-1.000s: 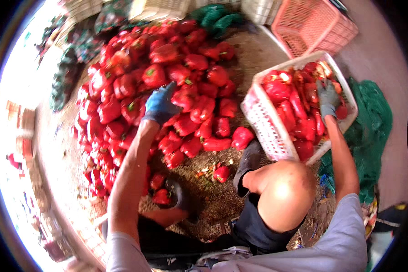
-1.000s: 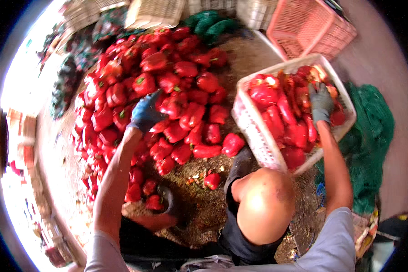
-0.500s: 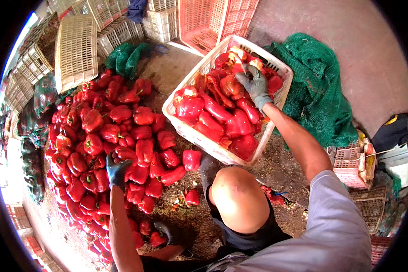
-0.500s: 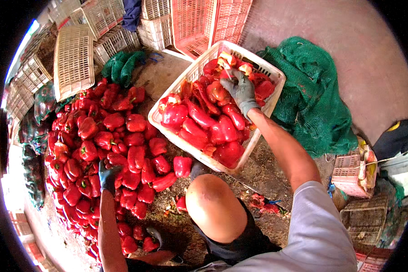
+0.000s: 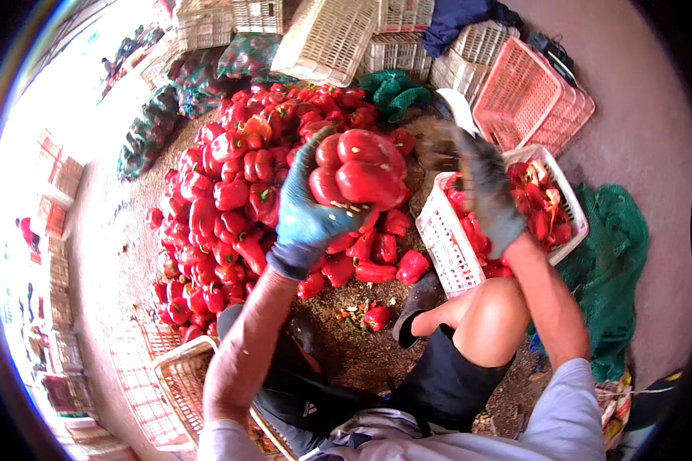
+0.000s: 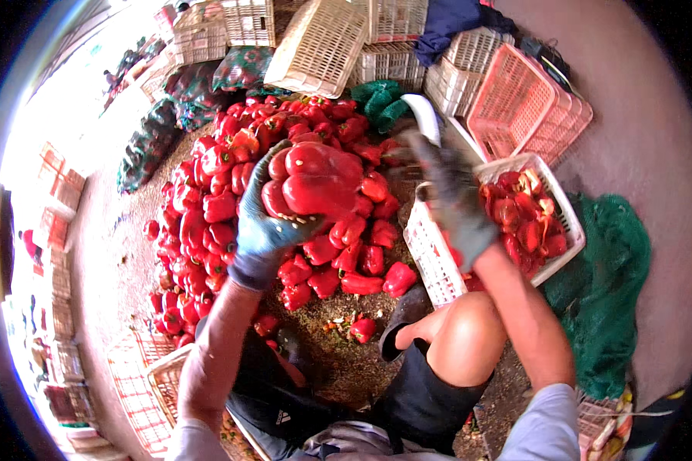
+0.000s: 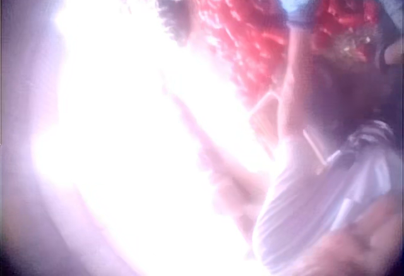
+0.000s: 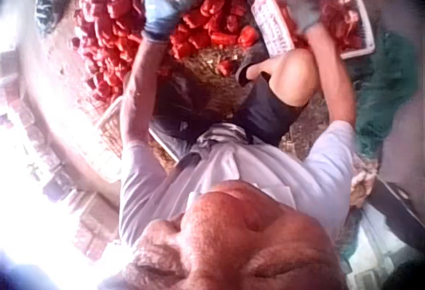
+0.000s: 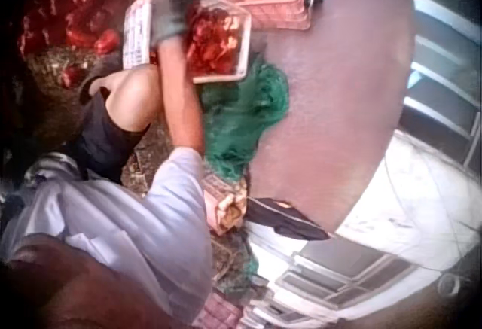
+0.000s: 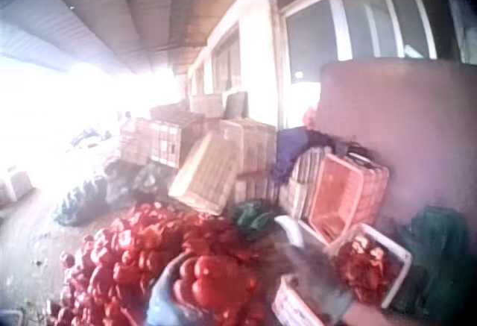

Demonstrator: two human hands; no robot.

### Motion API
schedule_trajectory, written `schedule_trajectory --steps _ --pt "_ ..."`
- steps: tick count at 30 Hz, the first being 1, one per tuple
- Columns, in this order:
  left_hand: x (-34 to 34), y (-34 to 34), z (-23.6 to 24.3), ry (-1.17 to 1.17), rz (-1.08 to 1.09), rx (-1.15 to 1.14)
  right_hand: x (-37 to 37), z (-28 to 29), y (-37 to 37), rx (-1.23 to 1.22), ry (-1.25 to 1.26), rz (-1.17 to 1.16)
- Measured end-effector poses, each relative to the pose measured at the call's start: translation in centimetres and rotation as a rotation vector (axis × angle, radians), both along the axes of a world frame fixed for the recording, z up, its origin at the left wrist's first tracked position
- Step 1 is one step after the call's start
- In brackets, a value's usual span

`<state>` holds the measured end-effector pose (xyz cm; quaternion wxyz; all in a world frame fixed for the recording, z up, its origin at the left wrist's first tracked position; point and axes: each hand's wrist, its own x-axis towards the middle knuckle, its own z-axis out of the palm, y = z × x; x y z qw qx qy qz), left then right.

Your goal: The person sits on the floor and uses a knife to cut red bell peppers, removing the stems and seeds. The cut peppers are placed into a white plastic basket.

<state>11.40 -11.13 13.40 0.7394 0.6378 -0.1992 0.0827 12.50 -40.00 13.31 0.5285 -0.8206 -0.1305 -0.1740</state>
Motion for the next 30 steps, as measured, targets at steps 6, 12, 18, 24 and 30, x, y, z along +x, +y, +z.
schedule_trajectory --steps 6,12,18,24,30 --pt "-5.4 -0.5 0.6 -0.263 0.574 0.402 -0.5 1.2 13.3 0.806 0.412 0.389" --pt "-5.3 0.2 -0.5 -0.403 0.422 0.378 3.8 -5.4 13.0 0.788 0.309 0.81" --pt "-7.3 3.0 -1.0 0.004 -0.186 -0.178 2.3 -4.0 14.2 1.163 0.759 0.908" --pt "-8.0 3.0 -1.5 0.124 -0.125 -0.388 1.2 -2.1 15.1 1.177 0.806 0.688" --pt "-7.6 2.0 -2.6 0.135 -0.103 -0.347 -0.3 0.4 16.6 1.159 0.869 0.491"
